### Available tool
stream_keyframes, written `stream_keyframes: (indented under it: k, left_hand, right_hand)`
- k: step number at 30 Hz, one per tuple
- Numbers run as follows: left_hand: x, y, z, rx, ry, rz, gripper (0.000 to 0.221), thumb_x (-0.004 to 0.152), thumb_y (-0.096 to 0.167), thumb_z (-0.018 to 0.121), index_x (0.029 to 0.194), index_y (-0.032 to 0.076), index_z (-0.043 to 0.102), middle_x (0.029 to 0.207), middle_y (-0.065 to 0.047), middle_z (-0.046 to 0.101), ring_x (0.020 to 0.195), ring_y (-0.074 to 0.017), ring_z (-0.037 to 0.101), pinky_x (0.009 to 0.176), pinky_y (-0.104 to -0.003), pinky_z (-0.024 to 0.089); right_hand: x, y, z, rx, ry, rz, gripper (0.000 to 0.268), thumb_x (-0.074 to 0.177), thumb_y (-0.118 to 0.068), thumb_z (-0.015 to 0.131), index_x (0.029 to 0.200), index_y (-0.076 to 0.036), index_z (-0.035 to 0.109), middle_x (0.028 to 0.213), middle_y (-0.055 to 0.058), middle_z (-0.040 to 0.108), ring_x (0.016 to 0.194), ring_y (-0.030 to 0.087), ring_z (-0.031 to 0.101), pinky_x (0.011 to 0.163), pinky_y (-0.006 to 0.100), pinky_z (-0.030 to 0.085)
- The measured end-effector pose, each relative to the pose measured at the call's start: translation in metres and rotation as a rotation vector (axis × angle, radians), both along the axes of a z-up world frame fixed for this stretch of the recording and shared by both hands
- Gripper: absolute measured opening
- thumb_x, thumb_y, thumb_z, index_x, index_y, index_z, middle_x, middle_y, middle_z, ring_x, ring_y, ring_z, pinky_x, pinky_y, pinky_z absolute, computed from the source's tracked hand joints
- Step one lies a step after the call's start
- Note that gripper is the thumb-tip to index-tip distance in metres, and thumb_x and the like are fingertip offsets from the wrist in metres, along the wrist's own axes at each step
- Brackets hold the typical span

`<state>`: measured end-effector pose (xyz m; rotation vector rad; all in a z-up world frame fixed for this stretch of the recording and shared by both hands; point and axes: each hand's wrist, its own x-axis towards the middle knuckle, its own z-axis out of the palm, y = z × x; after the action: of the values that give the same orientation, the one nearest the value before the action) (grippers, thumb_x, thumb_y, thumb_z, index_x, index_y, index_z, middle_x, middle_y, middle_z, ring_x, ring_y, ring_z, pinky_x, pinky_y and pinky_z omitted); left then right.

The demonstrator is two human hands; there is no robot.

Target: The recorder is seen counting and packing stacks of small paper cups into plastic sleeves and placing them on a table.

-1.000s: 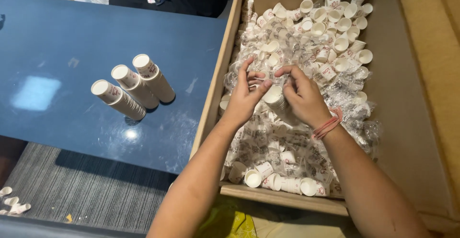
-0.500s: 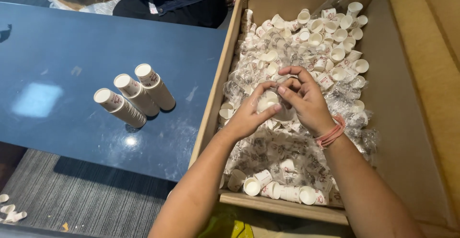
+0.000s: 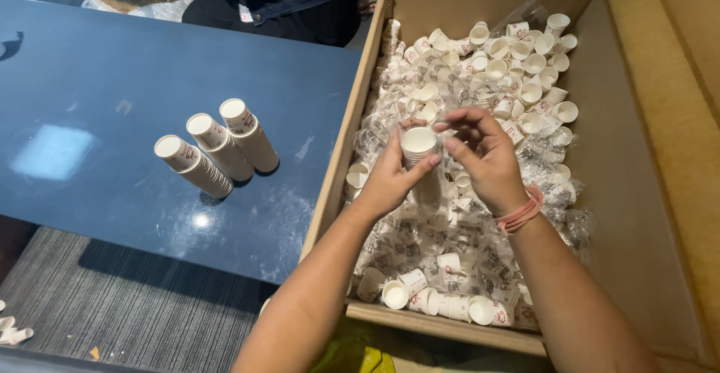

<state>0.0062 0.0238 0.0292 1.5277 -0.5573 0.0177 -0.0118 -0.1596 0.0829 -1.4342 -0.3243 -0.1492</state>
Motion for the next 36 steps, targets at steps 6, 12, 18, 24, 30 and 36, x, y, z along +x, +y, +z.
stream_keyframes:
  k: [6,12,18,24,30,36]
  left_hand:
    - [-0.004,0.012,0.003,0.083,0.066,-0.046,0.074,0.098,0.042,0.066,0.153,0.008,0.03,0.121,-0.016,0.064,0.112,-0.0223,0.065,0.101,-0.037,0.051]
    - [0.002,0.007,-0.011,-0.055,0.124,-0.199,0.071,0.101,0.046,0.063,0.147,0.01,0.022,0.104,-0.012,0.067,0.101,-0.018,0.064,0.094,-0.033,0.051]
    - [0.009,0.01,-0.001,-0.256,0.576,-0.355,0.055,0.102,0.058,0.042,0.125,0.01,0.054,0.102,-0.012,0.072,0.091,-0.0215,0.071,0.082,-0.036,0.058]
    - [0.027,0.012,-0.029,-0.352,0.631,-0.346,0.04,0.103,0.043,0.059,0.12,0.007,0.059,0.113,-0.006,0.067,0.104,-0.0148,0.067,0.088,-0.037,0.058]
    - [0.045,0.003,-0.061,-0.523,0.9,-0.062,0.041,0.102,0.038,0.06,0.122,0.002,0.06,0.105,-0.015,0.065,0.088,-0.0209,0.068,0.076,-0.032,0.064]
    - [0.006,-0.006,-0.023,-0.105,0.403,0.183,0.049,0.101,0.029,0.058,0.138,-0.002,0.05,0.125,-0.025,0.057,0.099,-0.0336,0.065,0.086,-0.044,0.056]
  right_hand:
    - [-0.005,0.005,0.003,-0.887,-0.205,0.053,0.044,0.081,-0.001,0.06,0.124,-0.004,0.066,0.093,0.009,0.071,0.067,0.017,0.064,0.063,0.033,0.053]
    - [0.01,-0.022,-0.012,-0.83,-0.198,0.22,0.022,0.085,-0.01,0.061,0.103,-0.003,0.071,0.083,0.005,0.069,0.07,0.015,0.062,0.064,0.03,0.052]
    - [0.025,-0.036,-0.041,-0.234,0.211,0.389,0.023,0.109,-0.018,0.057,0.118,-0.001,0.069,0.091,0.004,0.061,0.079,0.011,0.056,0.071,0.026,0.049]
    - [0.021,-0.016,-0.033,0.137,0.404,0.239,0.027,0.109,-0.013,0.048,0.134,-0.004,0.054,0.114,0.009,0.066,0.098,0.017,0.066,0.089,0.037,0.054]
    - [0.014,0.003,-0.025,-0.04,0.056,0.411,0.055,0.095,-0.017,0.064,0.146,-0.007,0.046,0.137,0.006,0.058,0.123,0.013,0.059,0.104,0.033,0.052]
    - [0.028,-0.023,-0.075,-0.45,0.258,0.006,0.047,0.097,-0.033,0.072,0.122,0.006,0.066,0.101,0.016,0.072,0.083,0.022,0.068,0.074,0.034,0.055]
